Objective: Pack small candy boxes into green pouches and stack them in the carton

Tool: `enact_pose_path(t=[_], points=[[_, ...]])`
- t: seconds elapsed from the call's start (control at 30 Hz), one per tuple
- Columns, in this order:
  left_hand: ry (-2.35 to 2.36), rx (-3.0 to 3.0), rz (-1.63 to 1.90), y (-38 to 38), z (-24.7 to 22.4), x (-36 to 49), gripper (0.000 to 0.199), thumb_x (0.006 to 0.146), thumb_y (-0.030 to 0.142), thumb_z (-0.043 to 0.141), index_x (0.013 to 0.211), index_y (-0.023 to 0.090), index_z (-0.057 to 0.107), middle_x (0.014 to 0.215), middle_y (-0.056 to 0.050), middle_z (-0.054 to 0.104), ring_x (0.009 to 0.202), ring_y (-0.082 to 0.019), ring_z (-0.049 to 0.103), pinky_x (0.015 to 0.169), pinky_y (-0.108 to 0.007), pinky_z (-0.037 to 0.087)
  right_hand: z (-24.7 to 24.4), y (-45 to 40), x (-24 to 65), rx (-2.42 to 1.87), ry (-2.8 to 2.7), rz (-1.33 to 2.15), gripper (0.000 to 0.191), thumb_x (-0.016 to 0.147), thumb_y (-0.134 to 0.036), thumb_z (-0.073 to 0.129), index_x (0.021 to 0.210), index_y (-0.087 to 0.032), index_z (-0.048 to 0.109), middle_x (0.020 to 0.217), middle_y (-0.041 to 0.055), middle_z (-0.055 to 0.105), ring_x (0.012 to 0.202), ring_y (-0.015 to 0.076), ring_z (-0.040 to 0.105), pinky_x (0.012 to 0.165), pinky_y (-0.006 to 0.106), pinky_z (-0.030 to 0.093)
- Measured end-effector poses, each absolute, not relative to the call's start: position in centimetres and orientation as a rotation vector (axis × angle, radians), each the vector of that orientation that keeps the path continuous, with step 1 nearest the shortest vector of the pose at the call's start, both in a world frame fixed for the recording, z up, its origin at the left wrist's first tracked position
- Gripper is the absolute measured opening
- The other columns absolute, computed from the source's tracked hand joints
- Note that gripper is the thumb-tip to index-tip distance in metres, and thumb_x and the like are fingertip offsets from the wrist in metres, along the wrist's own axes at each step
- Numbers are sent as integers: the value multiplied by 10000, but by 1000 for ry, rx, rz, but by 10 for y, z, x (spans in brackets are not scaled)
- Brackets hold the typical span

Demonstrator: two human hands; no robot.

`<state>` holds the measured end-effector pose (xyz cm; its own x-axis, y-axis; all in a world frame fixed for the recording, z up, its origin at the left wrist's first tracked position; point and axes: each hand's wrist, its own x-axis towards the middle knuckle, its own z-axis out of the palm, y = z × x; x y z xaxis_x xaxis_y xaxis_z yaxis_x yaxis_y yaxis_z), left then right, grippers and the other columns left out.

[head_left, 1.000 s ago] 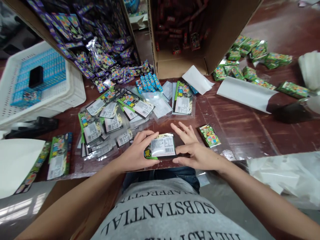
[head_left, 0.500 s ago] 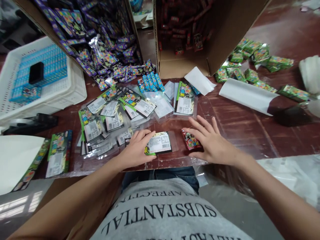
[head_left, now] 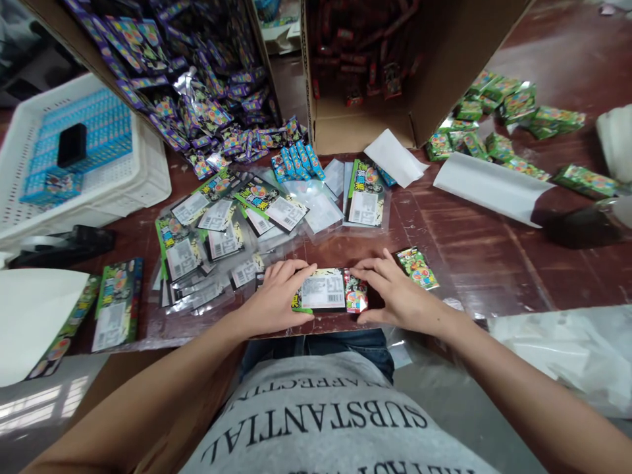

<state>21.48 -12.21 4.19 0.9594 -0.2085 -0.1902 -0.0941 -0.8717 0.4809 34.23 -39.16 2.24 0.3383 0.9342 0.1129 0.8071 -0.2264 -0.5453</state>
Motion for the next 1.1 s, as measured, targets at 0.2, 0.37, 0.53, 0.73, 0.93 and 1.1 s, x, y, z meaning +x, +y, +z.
enact_pose_path(t=[0.2, 0.37, 0.53, 0.73, 0.93, 1.1], points=[[-286, 2610, -339, -126, 39, 217, 864, 766, 403, 755, 1523, 253, 367, 1434, -109, 457, 1293, -332, 424, 1094, -494, 334, 26, -395, 336, -2025, -1429, 369, 990, 819, -573, 738, 1570, -193, 218, 1439, 185, 509, 1401, 336, 457, 1239, 593, 230], [-236, 2623, -352, -124, 41, 220, 848, 771, 366, 745, 1521, 240, 373, 1438, -109, 458, 1294, -339, 417, 1092, -505, 339, 46, -456, 377, -2390, -1391, 267, 1024, 822, -525, 741, 1621, -286, 147, 1665, 157, 252, 1504, 448, 250, 1164, 779, 44], [-248, 2610, -342, -127, 42, 222, 854, 755, 356, 758, 1515, 240, 387, 1428, -110, 469, 1294, -337, 430, 1089, -498, 345, 50, -472, 405, -2303, -1500, 423, 793, 803, -346, 739, 1520, -319, 399, 1474, 99, 554, 1359, 389, 498, 1169, 769, 91], [-175, 2590, -242, -131, 44, 215, 892, 740, 367, 793, 1517, 236, 374, 1413, -108, 456, 1289, -322, 426, 1108, -484, 348, 44, -408, 381, -2033, -1477, 320, 759, 779, -486, 801, 1420, -228, 487, 1322, 142, 601, 1293, 350, 539, 1178, 641, 307], [-98, 2609, -181, -123, 44, 214, 919, 730, 323, 801, 1525, 230, 350, 1408, -115, 449, 1304, -325, 414, 1126, -493, 346, 37, -391, 371, -1975, -1510, 380, 749, 776, -533, 796, 1386, -201, 515, 1295, 153, 591, 1257, 341, 547, 1171, 652, 308], [-261, 2545, -298, -112, 47, 219, 905, 753, 373, 794, 1533, 259, 349, 1431, -108, 453, 1332, -330, 410, 1144, -512, 338, 45, -385, 385, -1818, -1667, 563, 737, 789, -552, 782, 1391, -226, 509, 1354, 126, 565, 1301, 304, 519, 1160, 573, 367]])
